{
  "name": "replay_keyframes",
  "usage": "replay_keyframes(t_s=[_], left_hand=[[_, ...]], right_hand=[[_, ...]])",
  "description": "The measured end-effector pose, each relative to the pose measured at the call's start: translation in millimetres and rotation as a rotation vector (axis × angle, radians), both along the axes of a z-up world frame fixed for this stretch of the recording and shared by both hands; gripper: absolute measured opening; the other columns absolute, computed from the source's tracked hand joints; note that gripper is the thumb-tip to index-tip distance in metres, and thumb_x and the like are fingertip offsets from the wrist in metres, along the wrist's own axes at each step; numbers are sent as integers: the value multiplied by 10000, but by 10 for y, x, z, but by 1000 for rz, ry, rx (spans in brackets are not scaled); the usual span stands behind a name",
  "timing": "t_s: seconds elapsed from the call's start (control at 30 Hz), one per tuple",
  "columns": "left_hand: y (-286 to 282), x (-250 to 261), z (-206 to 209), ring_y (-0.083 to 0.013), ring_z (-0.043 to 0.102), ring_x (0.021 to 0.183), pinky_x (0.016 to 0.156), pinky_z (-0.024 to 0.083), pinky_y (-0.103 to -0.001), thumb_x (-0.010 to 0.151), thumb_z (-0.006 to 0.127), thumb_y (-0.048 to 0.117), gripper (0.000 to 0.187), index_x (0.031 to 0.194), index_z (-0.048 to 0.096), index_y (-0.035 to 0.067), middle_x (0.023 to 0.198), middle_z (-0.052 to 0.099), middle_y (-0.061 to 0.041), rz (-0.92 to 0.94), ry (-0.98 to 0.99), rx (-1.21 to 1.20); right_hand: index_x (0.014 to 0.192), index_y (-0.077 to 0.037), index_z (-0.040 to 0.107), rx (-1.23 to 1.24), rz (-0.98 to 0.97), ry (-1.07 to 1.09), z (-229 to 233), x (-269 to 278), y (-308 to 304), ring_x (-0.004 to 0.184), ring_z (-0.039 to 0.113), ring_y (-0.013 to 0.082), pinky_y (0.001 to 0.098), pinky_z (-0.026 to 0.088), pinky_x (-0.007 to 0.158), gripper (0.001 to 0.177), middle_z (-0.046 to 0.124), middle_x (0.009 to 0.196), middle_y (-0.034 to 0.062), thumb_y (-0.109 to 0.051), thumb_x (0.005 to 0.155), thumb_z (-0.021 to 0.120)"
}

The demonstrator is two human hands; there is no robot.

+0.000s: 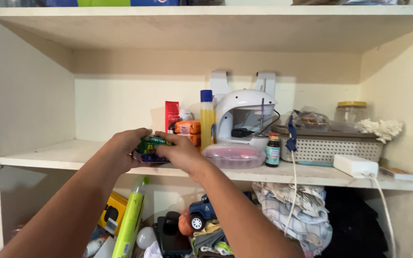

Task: The person systematically removes various items from a cluttered wall-mounted shelf and places them onto a wooden table. The items handled include bottles, boxes, a hair dryer, a plastic container, and a white plastic board. The person moves each item individually from the shelf to the table.

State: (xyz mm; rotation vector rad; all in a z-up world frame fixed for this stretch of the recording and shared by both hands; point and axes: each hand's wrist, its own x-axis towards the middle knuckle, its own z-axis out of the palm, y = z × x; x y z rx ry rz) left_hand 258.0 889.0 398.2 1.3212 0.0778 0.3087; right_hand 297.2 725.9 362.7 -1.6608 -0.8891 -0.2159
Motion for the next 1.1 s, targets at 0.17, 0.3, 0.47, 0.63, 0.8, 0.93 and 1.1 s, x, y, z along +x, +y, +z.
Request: replay_keyframes(t_s=[0.17,0.3,0.47,0.63,0.8,0.93,1.1], left_hand=[[1,28,-68,-269,654,784,689,640,-454,902,741,136,265,1038,610,-50,978,623,-158,144,-72,-78],[140,44,-132,-239,621,801,696,623,-421,880,768,162,275,1038,640,-23,1004,623,-136,183,-73,-84],[249,-105,-102,-272,704,876,758,652,-432,900,716,188,256,1041,614,1,1114,627,-156,44,-69,-140],[246,-265,-15,-234,651,920,825,622,-406,962,567,363,342,1139,677,92,1126,604,-134,-67,-18,-11],[15,-655,-10,-248,673,966,859,621,-394,966,627,319,354,1206,595,59,1146,616,-160,-143,1,-29],[-377,-942,-114,-221,655,961,864,612,-402,971,653,326,398,1250,582,51,1144,597,-140,-155,-40,-23],[-1073,-1200,-366,-205,675,942,845,601,-379,985,609,328,371,1248,583,68,1092,648,-123,-207,-39,-38]], right_hand=[[1400,-148,657,97,104,315,124,63,-36,1092,612,130,331,461,953,455,687,1256,34,-294,978,571],[1399,-181,635,152,51,344,124,31,42,1105,596,149,377,463,957,457,660,1294,13,-297,957,613],[1244,-65,646,206,31,504,202,52,58,1017,635,244,413,566,849,484,619,1133,117,-436,949,741],[1176,-49,591,87,114,693,434,-63,-126,875,701,331,402,630,710,537,661,1011,159,-413,821,764],[1195,85,574,78,185,722,418,-289,-416,920,742,354,429,659,806,611,686,1061,244,-341,829,818],[1199,59,573,127,188,674,321,-608,-788,954,731,352,454,662,831,567,666,1102,221,-314,835,796],[1163,-12,599,189,111,673,53,-1123,-1504,957,719,343,478,652,813,486,667,1072,201,-320,826,768]])
